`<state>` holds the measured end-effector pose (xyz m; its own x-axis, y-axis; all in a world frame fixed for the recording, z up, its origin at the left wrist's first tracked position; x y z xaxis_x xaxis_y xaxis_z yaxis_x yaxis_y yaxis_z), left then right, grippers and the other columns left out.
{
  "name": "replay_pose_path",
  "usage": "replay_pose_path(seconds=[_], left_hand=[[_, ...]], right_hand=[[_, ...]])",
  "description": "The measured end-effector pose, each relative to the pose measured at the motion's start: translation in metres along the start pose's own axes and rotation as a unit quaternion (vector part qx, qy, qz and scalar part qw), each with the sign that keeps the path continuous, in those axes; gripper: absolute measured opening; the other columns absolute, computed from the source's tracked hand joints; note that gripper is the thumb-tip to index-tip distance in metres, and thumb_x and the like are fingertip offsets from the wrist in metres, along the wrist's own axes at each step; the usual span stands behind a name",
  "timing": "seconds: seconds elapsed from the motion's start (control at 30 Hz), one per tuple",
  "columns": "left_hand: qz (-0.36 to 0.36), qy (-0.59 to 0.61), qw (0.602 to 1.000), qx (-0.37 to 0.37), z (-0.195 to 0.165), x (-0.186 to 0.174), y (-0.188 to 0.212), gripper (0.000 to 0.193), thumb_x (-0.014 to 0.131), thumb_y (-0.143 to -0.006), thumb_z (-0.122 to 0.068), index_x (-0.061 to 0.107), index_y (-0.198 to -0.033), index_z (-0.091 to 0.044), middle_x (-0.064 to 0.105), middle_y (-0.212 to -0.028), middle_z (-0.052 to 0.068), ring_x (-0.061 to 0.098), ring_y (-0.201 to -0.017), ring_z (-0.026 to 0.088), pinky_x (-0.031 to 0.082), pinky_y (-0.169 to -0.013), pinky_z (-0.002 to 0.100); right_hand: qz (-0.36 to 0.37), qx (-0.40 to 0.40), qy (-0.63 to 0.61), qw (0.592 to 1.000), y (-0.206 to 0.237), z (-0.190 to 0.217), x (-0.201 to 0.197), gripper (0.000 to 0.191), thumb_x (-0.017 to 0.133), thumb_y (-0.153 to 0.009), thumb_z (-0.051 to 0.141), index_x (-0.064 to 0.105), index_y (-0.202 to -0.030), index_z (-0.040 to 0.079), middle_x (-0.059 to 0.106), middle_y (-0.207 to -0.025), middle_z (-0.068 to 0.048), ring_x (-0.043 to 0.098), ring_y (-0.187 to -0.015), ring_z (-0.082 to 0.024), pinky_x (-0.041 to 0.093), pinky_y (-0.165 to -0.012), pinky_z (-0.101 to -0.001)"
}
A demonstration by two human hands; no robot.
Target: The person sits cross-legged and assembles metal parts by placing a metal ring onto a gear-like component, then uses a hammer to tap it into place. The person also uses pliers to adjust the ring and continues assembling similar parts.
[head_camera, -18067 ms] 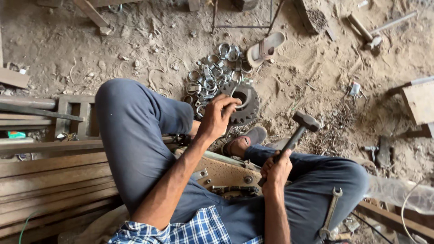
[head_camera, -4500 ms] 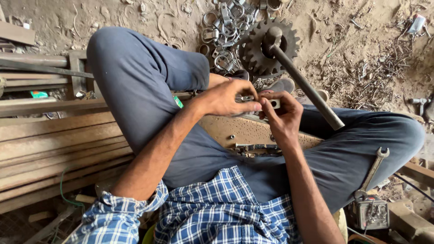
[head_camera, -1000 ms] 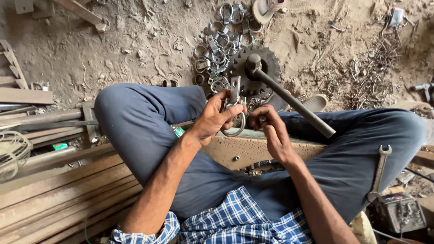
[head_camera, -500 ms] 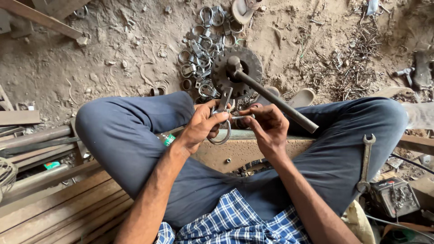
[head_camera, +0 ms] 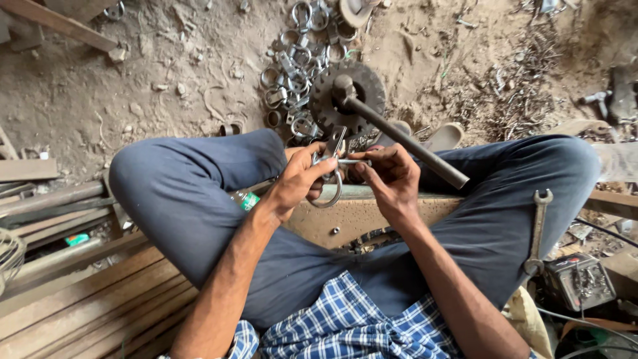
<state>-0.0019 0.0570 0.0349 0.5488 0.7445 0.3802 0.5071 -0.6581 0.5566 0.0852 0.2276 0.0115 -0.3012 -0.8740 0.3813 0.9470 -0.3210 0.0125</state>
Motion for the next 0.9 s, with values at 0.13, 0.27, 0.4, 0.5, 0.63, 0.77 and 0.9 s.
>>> replay_pose_path(seconds=[0.13,0.27,0.4,0.5,0.63,0.77,0.9], left_hand=[[-0.085,-0.082,0.993,-0.014,-0.006,0.005,-0.002,0.055,0.067,-0.094,-0.029,0.053,-0.143,-0.007,0.058,-0.085,-0.004,0.046,-0.059,0.003,0.036,-0.047,0.021],[-0.083,-0.113,0.99,0.007,-0.014,0.016,-0.003,0.044,0.067,-0.094,-0.025,0.061,-0.132,-0.004,0.056,-0.084,-0.007,0.047,-0.056,0.003,0.037,-0.044,0.023],[-0.067,-0.074,0.995,0.017,-0.012,0.017,-0.004,0.029,0.066,-0.097,-0.024,0.061,-0.117,-0.004,0.05,-0.07,-0.005,0.042,-0.052,0.003,0.033,-0.042,0.022],[-0.074,-0.081,0.994,0.004,-0.007,0.013,-0.007,0.026,0.067,-0.095,-0.025,0.058,-0.11,-0.006,0.05,-0.069,-0.004,0.043,-0.052,0.003,0.035,-0.042,0.023],[-0.039,-0.051,0.997,0.037,-0.007,0.013,-0.007,0.034,0.072,-0.092,-0.024,0.056,-0.115,-0.004,0.05,-0.07,-0.005,0.043,-0.053,0.003,0.034,-0.045,0.022],[-0.063,-0.075,0.994,0.044,-0.01,0.014,-0.007,0.042,0.072,-0.089,-0.027,0.059,-0.122,-0.004,0.056,-0.072,-0.004,0.042,-0.053,0.003,0.034,-0.046,0.021],[-0.082,-0.098,0.991,0.044,-0.012,0.016,-0.006,0.044,0.073,-0.088,-0.027,0.058,-0.123,-0.004,0.062,-0.075,-0.003,0.042,-0.053,0.003,0.034,-0.045,0.022]], right_hand=[[0.012,-0.11,0.177,0.978,-0.002,0.014,0.002,0.024,0.071,-0.092,-0.016,0.068,-0.113,-0.005,0.067,-0.107,-0.02,0.074,-0.093,-0.025,0.063,-0.081,-0.0368],[0.031,-0.014,-0.008,0.999,-0.003,0.011,0.001,0.024,0.062,-0.097,-0.016,0.049,-0.115,-0.003,0.063,-0.108,-0.013,0.071,-0.113,-0.023,0.065,-0.095,-0.0398],[0.033,-0.007,-0.034,0.999,-0.002,0.004,-0.001,0.017,0.061,-0.101,-0.013,0.049,-0.106,-0.002,0.067,-0.11,-0.015,0.072,-0.11,-0.023,0.064,-0.092,-0.0382],[0.035,-0.016,-0.053,0.998,-0.003,-0.001,-0.003,0.018,0.061,-0.102,-0.01,0.047,-0.103,0.001,0.065,-0.109,-0.013,0.072,-0.113,-0.021,0.063,-0.092,-0.0353],[0.027,0.011,-0.049,0.998,-0.005,-0.005,-0.006,0.017,0.061,-0.103,-0.007,0.047,-0.104,0.001,0.074,-0.116,-0.02,0.072,-0.1,-0.019,0.062,-0.089,-0.0328],[0.031,0.021,-0.074,0.997,-0.006,-0.002,-0.005,0.019,0.062,-0.1,-0.008,0.045,-0.102,0.002,0.073,-0.114,-0.019,0.073,-0.101,-0.019,0.063,-0.087,-0.033],[0.016,0.046,-0.035,0.998,-0.005,-0.003,-0.006,0.014,0.063,-0.099,-0.005,0.051,-0.102,0.0,0.074,-0.111,-0.017,0.074,-0.1,-0.018,0.065,-0.086,-0.0333]])
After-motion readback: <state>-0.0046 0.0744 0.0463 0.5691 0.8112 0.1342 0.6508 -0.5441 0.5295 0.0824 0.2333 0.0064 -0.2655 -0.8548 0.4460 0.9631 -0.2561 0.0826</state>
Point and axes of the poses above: each hand's wrist, its own y-axis away from the middle knuckle, its own x-axis out of the palm, z = x × y, the point moved 4 cm from there along -y, towards the middle knuckle
